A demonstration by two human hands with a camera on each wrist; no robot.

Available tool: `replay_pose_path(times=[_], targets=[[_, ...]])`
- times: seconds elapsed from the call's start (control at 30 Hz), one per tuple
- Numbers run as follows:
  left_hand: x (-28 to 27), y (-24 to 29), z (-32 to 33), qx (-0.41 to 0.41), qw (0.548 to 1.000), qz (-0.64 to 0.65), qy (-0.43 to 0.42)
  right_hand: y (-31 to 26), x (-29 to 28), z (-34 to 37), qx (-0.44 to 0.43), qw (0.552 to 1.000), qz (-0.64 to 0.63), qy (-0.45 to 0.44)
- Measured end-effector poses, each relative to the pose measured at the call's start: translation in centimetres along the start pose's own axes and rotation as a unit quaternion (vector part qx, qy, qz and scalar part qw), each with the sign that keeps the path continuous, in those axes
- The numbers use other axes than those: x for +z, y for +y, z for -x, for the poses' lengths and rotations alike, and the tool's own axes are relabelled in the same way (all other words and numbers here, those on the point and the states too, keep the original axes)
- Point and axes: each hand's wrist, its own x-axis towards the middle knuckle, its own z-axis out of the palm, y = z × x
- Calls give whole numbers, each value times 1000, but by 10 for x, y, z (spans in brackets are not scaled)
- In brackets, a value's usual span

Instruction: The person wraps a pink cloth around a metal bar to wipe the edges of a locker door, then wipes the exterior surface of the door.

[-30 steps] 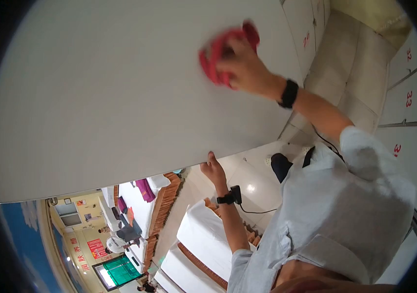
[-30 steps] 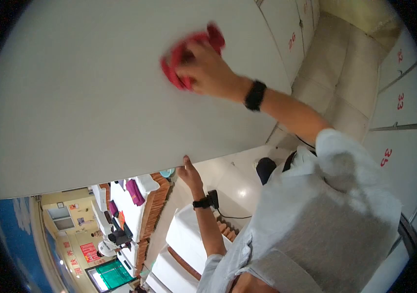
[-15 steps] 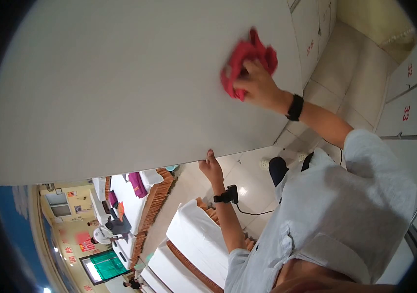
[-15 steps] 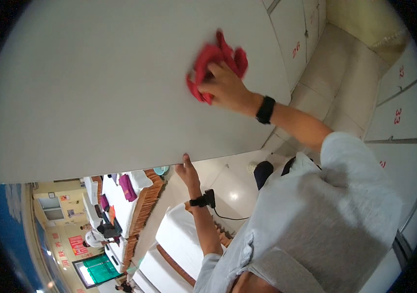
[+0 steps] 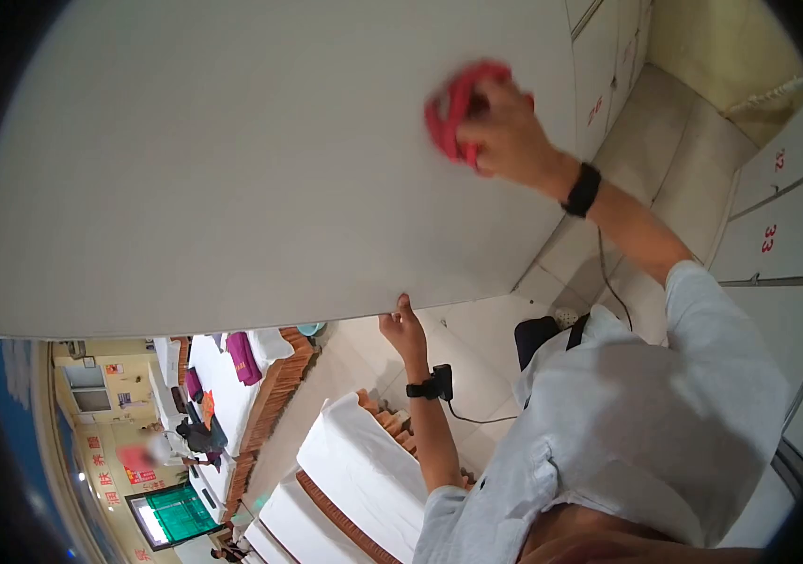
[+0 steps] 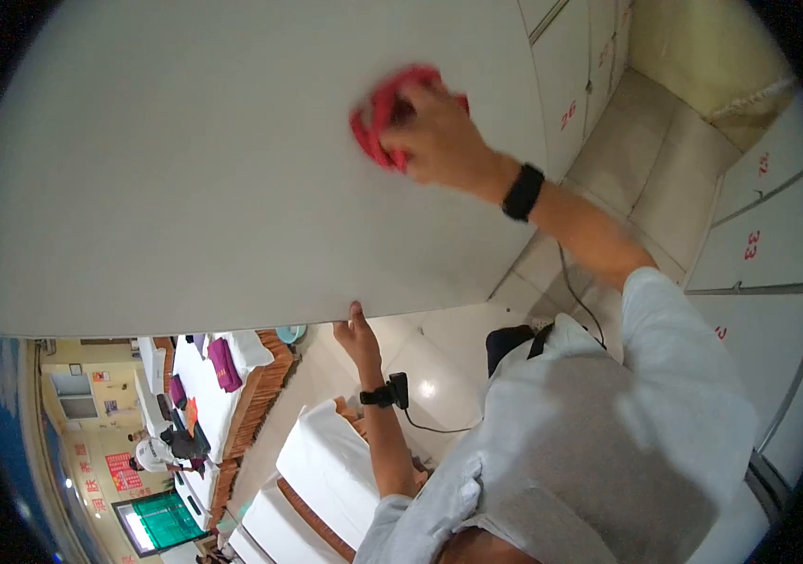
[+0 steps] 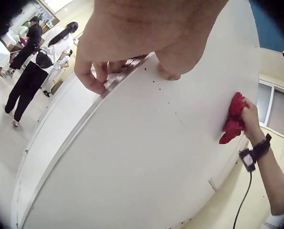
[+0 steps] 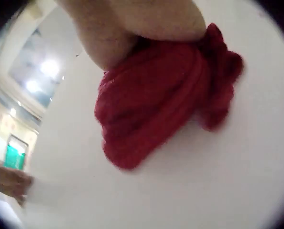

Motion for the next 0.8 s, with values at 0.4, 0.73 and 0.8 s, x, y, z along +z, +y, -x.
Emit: replay_pose_path(times=[0.4, 0.73, 0.8], targets=[[1, -4, 6, 3, 999, -34, 15, 4, -24, -47, -17, 998, 57, 35], [-1, -20, 4, 54, 995, -80, 13, -1, -19, -53, 2, 997, 55, 45], [0, -18, 9, 57, 994, -93, 12, -13, -15, -62, 32, 993, 51, 97]])
